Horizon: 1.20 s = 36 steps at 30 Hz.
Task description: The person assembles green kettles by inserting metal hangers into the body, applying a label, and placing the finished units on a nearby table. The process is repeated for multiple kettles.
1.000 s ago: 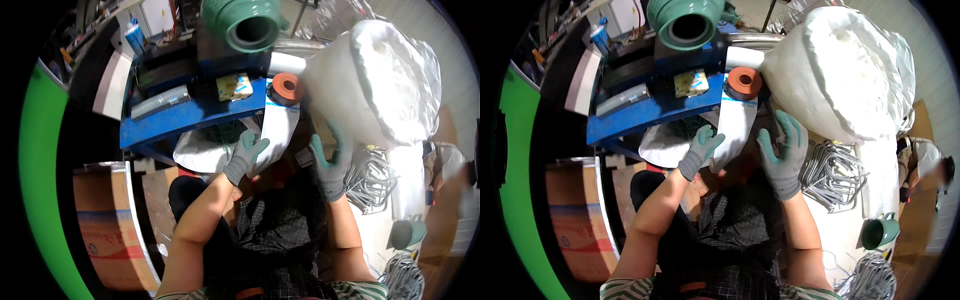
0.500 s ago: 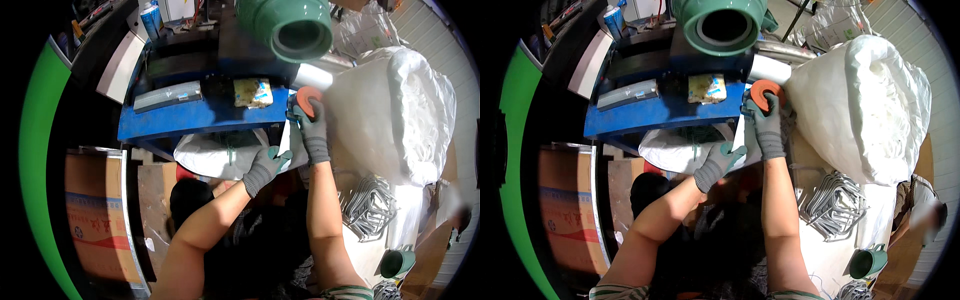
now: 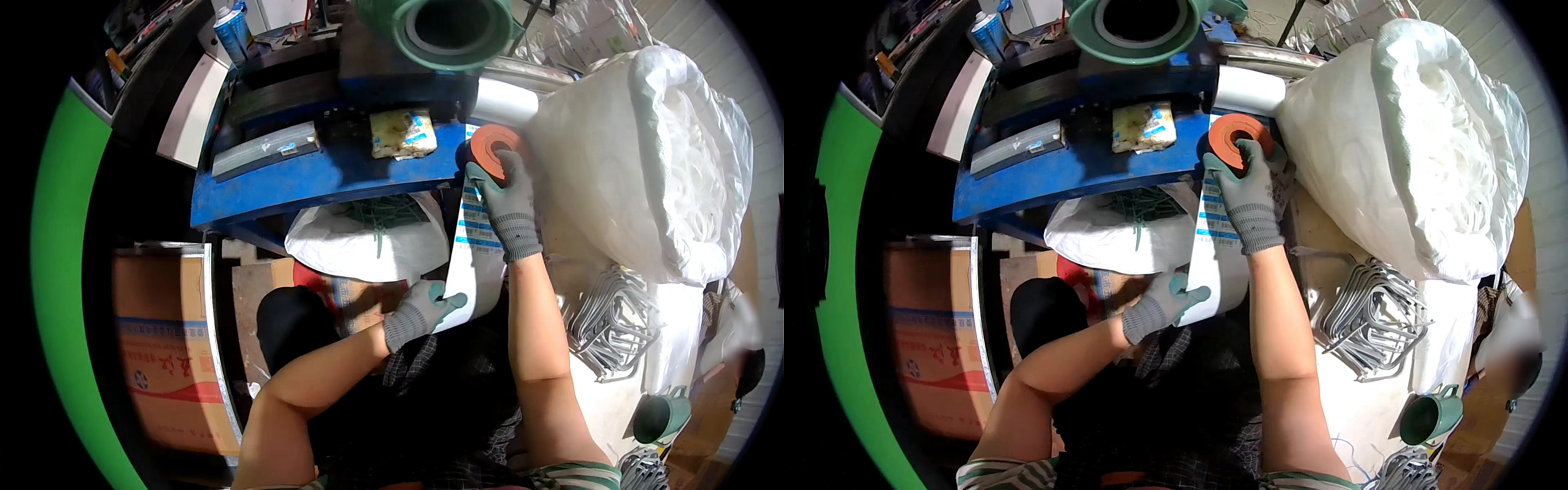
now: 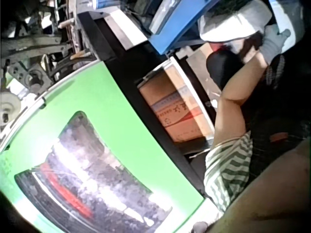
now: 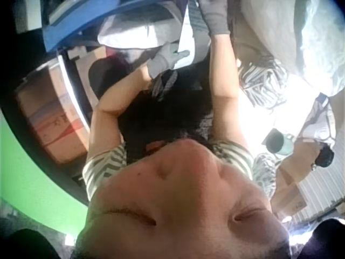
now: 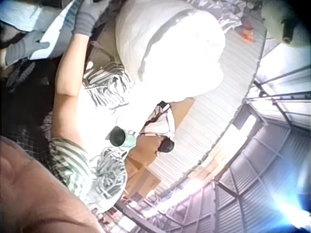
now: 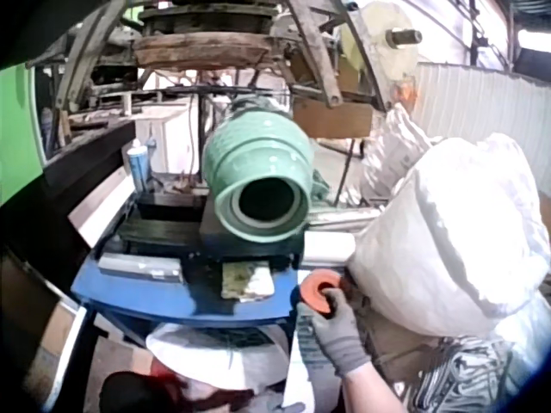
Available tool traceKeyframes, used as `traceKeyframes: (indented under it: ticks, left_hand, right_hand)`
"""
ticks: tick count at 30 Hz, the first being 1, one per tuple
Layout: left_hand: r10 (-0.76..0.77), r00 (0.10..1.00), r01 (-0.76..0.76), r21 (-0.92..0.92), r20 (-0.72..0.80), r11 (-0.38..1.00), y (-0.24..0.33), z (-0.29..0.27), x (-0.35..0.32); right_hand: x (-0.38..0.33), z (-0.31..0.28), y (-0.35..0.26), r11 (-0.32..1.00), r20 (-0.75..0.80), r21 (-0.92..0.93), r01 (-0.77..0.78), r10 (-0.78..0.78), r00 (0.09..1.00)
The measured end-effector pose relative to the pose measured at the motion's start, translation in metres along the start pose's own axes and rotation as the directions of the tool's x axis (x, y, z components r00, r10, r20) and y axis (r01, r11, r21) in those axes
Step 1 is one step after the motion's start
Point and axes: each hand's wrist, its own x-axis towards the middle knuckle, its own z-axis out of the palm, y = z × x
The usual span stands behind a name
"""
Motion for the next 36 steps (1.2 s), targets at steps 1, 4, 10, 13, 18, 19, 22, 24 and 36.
traceKeyframes:
  ticks: [1,4,10,13,18,19,22,24,36]
  left_hand:
    - [0.034,0.999,-0.034,-0.019,-0.005,0.999,-0.009,0.002,-0.002]
    - [-0.078,0.994,0.071,0.092,0.073,0.993,-0.018,-0.007,-0.015]
    - [-0.025,0.99,0.007,0.127,0.141,0.992,-0.032,-0.005,-0.034]
    - [-0.061,0.974,0.018,0.191,0.218,0.981,-0.04,0.0,-0.04]
    - [-0.177,0.938,0.083,0.304,0.298,0.949,-0.046,0.008,-0.044]
    - [-0.141,0.948,0.053,0.296,0.285,0.954,-0.046,0.01,-0.044]
    - [-0.007,0.964,-0.047,0.195,0.265,0.98,-0.062,0.018,-0.046]
    - [0.007,0.987,-0.021,0.083,0.162,0.996,-0.069,0.016,-0.05]
    - [0.046,0.999,-0.041,0.4,-0.004,0.916,-0.051,0.006,-0.079]
  right_hand:
    - [0.003,-0.001,0.004,0.994,-0.016,0.106,0.009,-0.007,1.0]
    - [0.016,-0.007,-0.01,0.963,0.036,0.215,-0.165,0.161,0.986]
    - [0.02,-0.006,0.016,0.935,0.058,0.32,-0.151,0.14,0.988]
    - [0.011,-0.003,-0.007,0.97,-0.001,0.216,-0.107,0.109,0.994]
    - [0.014,0.002,0.006,0.985,-0.036,0.164,-0.05,0.056,0.998]
    - [0.02,0.004,0.012,0.978,-0.045,0.194,-0.076,0.086,0.995]
    - [0.017,0.001,0.021,0.983,-0.026,0.142,0.117,-0.114,0.993]
    - [-0.003,-0.013,-0.003,0.978,-0.065,-0.028,0.208,-0.21,0.976]
    - [-0.137,-0.017,-0.08,0.374,0.942,-0.189,0.908,-0.194,0.275]
